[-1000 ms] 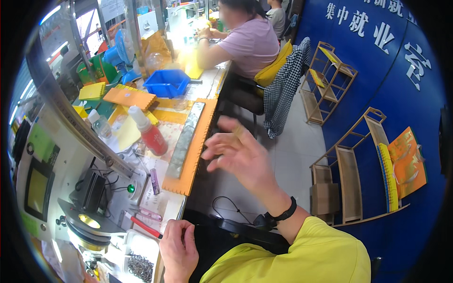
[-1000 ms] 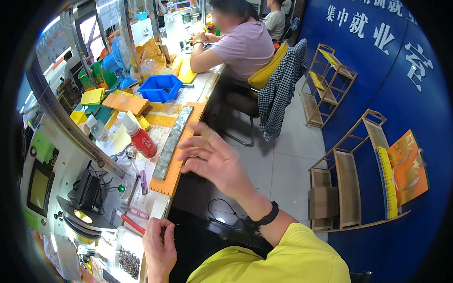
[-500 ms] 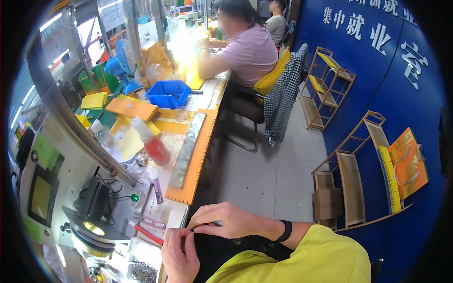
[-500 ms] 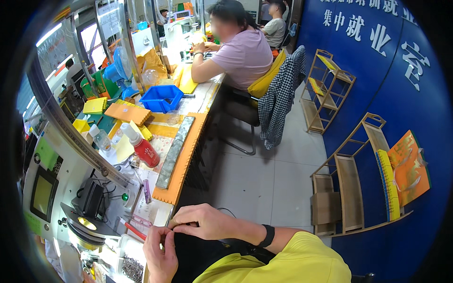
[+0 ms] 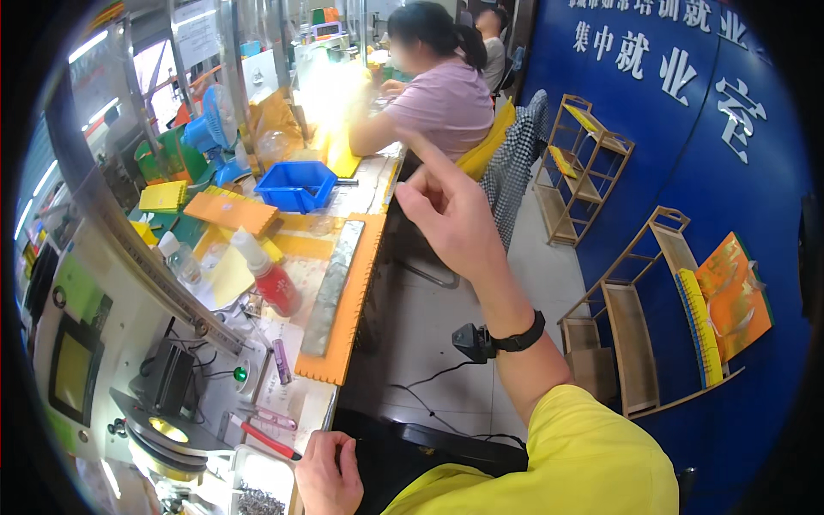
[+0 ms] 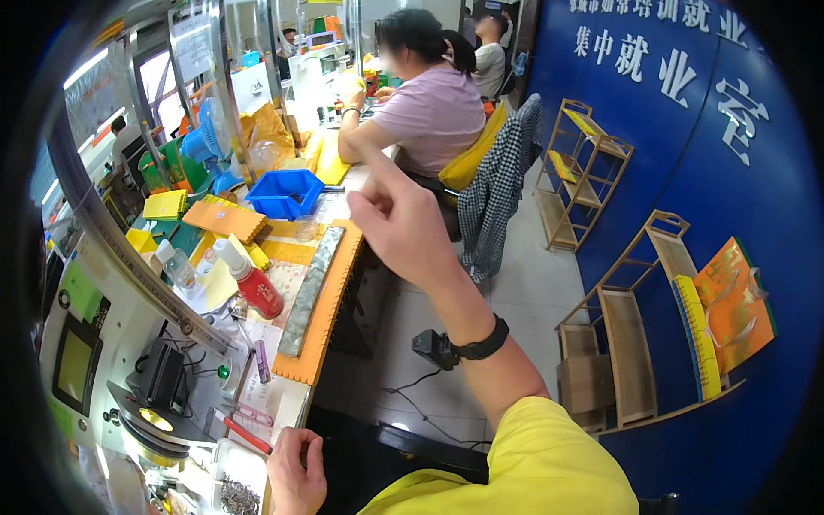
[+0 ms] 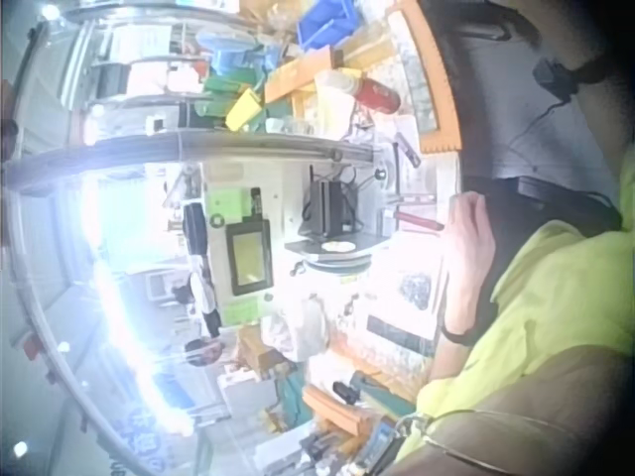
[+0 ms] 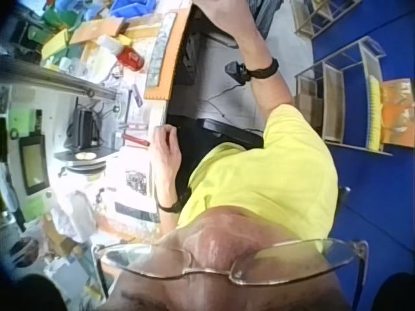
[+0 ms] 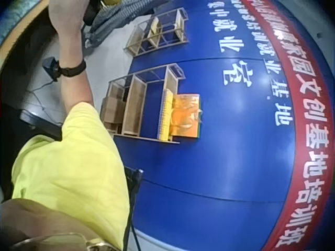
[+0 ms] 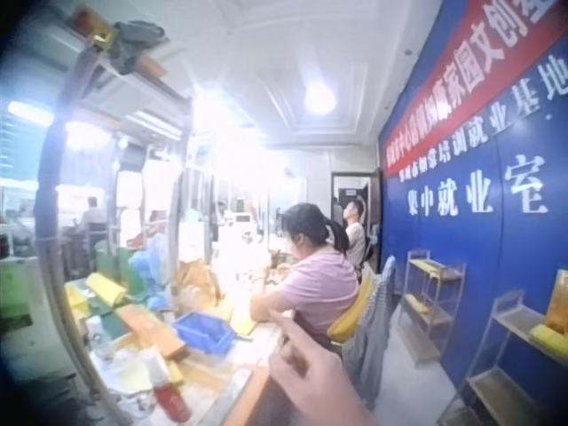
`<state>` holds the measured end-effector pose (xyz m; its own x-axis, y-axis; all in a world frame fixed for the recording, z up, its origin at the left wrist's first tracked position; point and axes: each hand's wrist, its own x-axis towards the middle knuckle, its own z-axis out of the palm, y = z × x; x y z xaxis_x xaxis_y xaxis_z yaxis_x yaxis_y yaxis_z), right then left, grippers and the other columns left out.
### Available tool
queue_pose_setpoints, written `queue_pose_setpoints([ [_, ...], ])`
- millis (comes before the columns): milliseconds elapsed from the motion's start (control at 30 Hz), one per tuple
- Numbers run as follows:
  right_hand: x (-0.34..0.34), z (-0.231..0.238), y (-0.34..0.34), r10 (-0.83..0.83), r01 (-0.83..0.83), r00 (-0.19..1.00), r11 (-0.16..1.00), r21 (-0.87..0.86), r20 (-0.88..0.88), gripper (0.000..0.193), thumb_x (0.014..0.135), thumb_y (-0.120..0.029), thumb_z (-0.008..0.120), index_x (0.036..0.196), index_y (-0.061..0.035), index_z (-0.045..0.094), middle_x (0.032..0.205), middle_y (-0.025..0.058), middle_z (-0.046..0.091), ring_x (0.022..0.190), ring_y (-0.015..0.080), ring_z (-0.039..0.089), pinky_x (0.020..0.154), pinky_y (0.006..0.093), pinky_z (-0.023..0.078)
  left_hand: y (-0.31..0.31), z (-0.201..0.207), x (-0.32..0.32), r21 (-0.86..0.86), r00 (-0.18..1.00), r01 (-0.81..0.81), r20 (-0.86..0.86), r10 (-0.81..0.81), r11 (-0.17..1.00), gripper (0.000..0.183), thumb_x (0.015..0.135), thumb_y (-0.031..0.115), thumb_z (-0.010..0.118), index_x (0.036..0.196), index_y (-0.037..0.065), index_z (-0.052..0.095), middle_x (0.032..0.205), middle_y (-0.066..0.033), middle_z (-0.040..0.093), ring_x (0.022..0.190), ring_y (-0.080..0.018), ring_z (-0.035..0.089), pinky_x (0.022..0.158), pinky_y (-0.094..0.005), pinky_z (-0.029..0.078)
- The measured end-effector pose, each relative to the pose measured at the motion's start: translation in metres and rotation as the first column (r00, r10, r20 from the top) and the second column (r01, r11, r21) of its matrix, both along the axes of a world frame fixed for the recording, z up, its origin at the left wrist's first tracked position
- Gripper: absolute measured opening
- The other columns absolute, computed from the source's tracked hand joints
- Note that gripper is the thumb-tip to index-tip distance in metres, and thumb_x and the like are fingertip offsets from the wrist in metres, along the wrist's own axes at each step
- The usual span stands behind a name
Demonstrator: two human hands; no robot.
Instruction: The user is operating a specialized assembly machine to process small components, likely for electronics or jewelry.
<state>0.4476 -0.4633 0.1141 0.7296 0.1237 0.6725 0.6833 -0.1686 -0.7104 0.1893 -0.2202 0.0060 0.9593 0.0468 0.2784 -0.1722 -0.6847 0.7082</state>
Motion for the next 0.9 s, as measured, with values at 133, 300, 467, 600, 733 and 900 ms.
queue_pose_setpoints([
  [133,0.007,-0.061,0.004,-0.011,0.013,0.980,1.000,0.008,-0.198,0.055,0.107,-0.009,0.072,0.159,0.0001,0.060,0.083,-0.0030,0.059,0.073,0.0025,0.050,0.068,0.0228,0.045,0.009,-0.010,-0.001,-0.013,0.999,-0.002,-0.040,0.001,1.000,0.004,0.109,0.008,0.067,0.108,0.006,0.069,0.100,-0.0177,0.071,0.090,-0.0451,0.071,0.078,-0.0514,0.057],
  [300,0.002,-0.082,0.007,-0.076,0.064,0.962,0.996,-0.055,-0.261,0.045,0.107,-0.010,0.074,0.150,0.0022,0.067,0.085,-0.0017,0.064,0.075,0.0031,0.055,0.068,0.0241,0.048,0.008,-0.015,0.003,-0.014,0.999,0.019,-0.051,-0.019,1.000,0.007,0.099,-0.002,0.075,0.100,0.001,0.068,0.089,-0.0160,0.068,0.073,-0.0346,0.069,0.067,-0.0403,0.054],
  [467,0.014,-0.082,0.012,-0.087,0.067,0.967,0.994,-0.089,-0.241,0.035,0.107,-0.011,0.074,0.140,0.0019,0.071,0.084,0.0009,0.067,0.073,0.0049,0.059,0.069,0.0255,0.050,0.007,-0.007,0.002,-0.035,0.998,0.061,-0.019,-0.062,0.998,0.001,0.105,0.006,0.069,0.106,0.005,0.069,0.098,-0.0176,0.071,0.089,-0.0445,0.071,0.077,-0.0515,0.057],
  [600,0.024,-0.095,0.031,-0.172,0.109,0.954,0.962,-0.251,-0.247,0.028,0.108,-0.017,0.075,0.130,-0.0004,0.076,0.082,0.0058,0.071,0.075,0.0078,0.067,0.072,0.0280,0.054,0.019,-0.029,0.002,-0.043,0.999,0.049,-0.017,-0.050,0.998,0.005,0.100,0.002,0.073,0.102,0.004,0.069,0.096,-0.0169,0.070,0.087,-0.0415,0.071,0.076,-0.0479,0.057],
  [733,0.005,-0.072,0.041,-0.102,0.044,0.961,0.974,-0.221,-0.258,0.018,0.109,-0.012,0.073,0.118,0.0030,0.077,0.080,0.0052,0.074,0.074,0.0077,0.069,0.070,0.0270,0.054,0.018,-0.024,0.000,-0.053,0.995,0.102,-0.002,-0.103,0.993,0.016,0.093,-0.002,0.079,0.104,0.004,0.070,0.097,-0.0138,0.071,0.088,-0.0374,0.073,0.073,-0.0456,0.059],
  [900,-0.041,-0.072,0.099,0.217,-0.283,0.947,0.912,-0.297,-0.237,0.016,0.108,-0.010,0.074,0.116,0.0025,0.078,0.082,0.0102,0.078,0.075,0.0114,0.076,0.070,0.0270,0.057,0.025,-0.024,-0.001,-0.038,0.997,0.083,0.005,-0.083,0.996,0.017,0.094,0.000,0.080,0.105,0.004,0.069,0.098,-0.0123,0.069,0.087,-0.0366,0.072,0.073,-0.0456,0.058],
])
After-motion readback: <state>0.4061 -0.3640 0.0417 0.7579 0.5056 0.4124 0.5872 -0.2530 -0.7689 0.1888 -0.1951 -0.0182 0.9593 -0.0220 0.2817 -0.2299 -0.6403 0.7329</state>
